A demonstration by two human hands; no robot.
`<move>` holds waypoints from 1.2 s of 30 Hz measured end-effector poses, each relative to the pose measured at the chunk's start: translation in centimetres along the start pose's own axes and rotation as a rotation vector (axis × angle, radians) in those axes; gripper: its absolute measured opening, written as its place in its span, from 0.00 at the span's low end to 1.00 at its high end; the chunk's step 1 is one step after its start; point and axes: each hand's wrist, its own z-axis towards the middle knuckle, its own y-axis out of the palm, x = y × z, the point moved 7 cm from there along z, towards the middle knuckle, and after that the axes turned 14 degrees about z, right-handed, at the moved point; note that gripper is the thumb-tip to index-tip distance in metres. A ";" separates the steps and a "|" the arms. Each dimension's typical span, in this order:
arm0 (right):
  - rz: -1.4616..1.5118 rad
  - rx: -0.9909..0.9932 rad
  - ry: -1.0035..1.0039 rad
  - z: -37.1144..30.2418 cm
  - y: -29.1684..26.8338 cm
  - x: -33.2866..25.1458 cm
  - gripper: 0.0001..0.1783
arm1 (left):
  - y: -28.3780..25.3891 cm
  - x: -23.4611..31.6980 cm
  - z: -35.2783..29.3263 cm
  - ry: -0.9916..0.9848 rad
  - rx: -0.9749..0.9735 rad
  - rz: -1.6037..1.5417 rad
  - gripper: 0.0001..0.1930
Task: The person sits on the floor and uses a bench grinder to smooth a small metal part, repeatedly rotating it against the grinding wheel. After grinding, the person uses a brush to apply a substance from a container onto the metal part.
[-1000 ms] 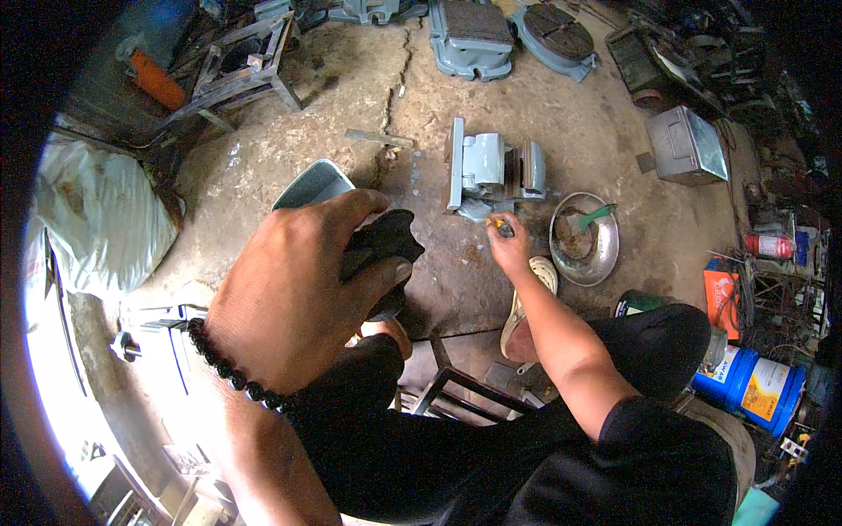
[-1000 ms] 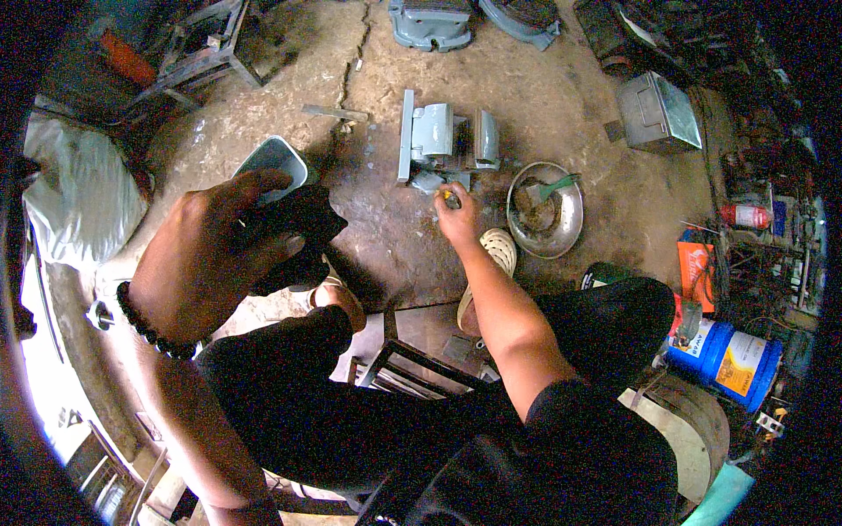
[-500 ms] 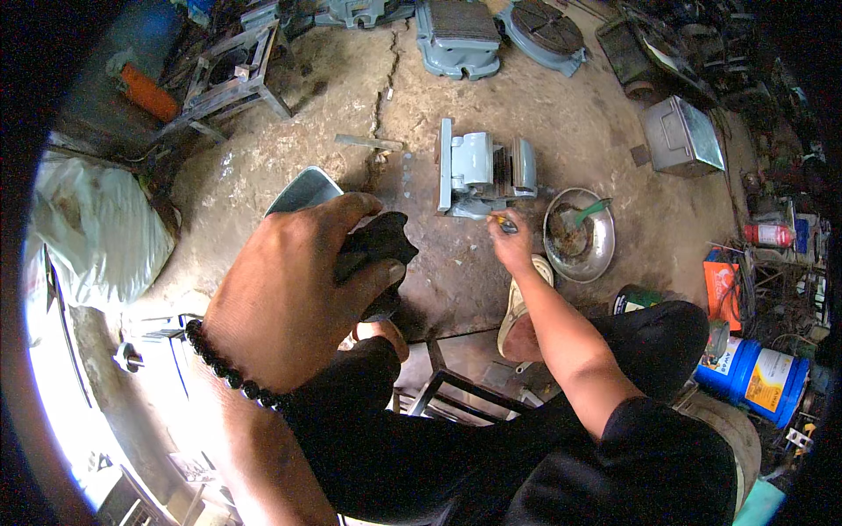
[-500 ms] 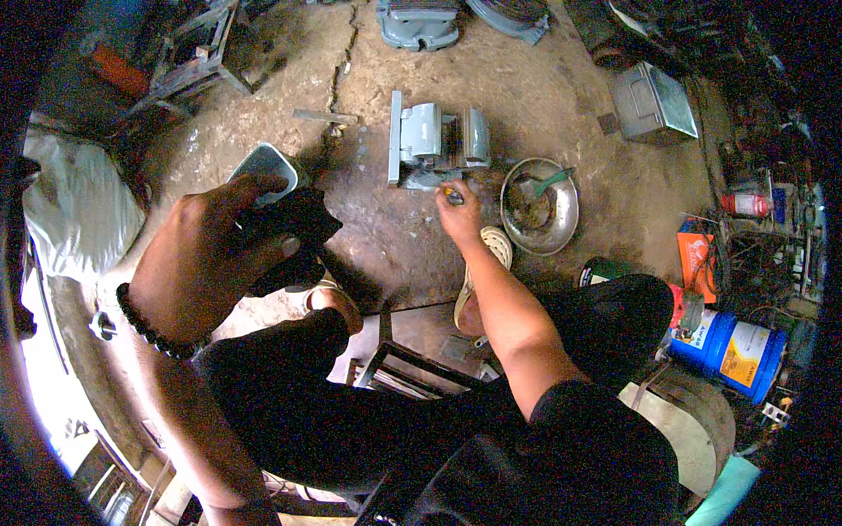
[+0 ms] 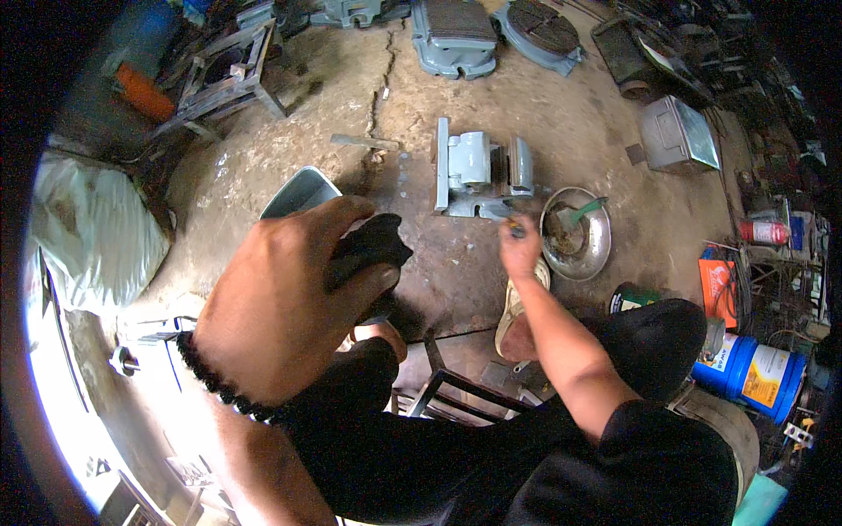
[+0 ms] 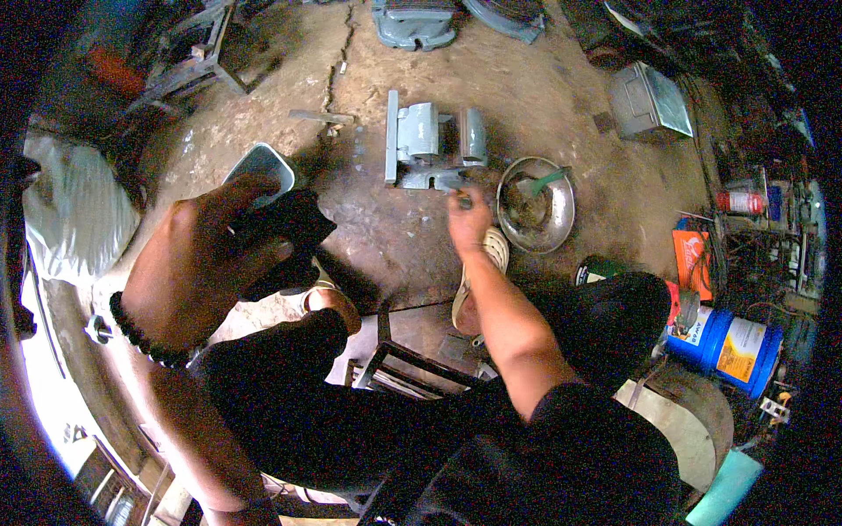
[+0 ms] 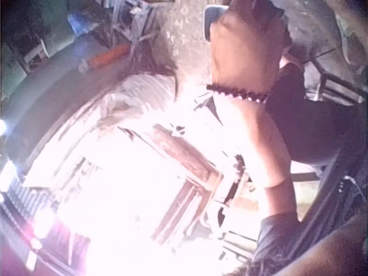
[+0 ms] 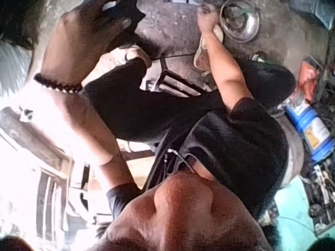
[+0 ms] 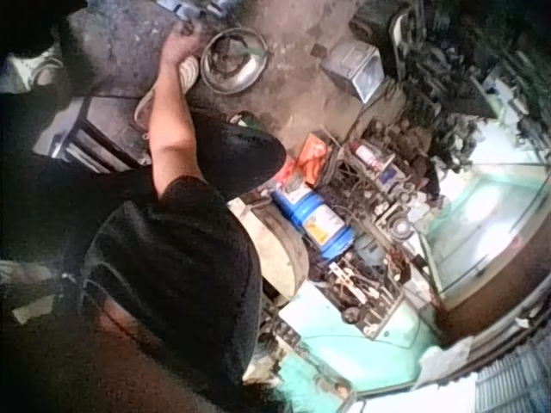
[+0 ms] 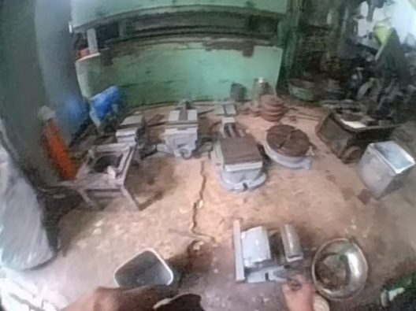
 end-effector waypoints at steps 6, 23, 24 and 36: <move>0.069 -0.098 0.001 -3.6 7.8 -1.9 0.10 | -0.3 -0.1 -0.5 -0.063 -0.026 0.047 0.19; 1.030 0.328 0.716 -4.1 10.2 3.7 0.05 | 2.5 0.8 1.7 -0.191 -0.171 0.029 0.24; 1.109 0.400 0.789 -4.3 10.0 4.3 0.06 | 2.6 1.0 1.9 -0.189 -0.175 0.038 0.24; 0.978 0.286 1.152 -5.9 9.3 7.6 0.09 | 4.3 2.3 3.7 -0.174 -0.256 0.175 0.24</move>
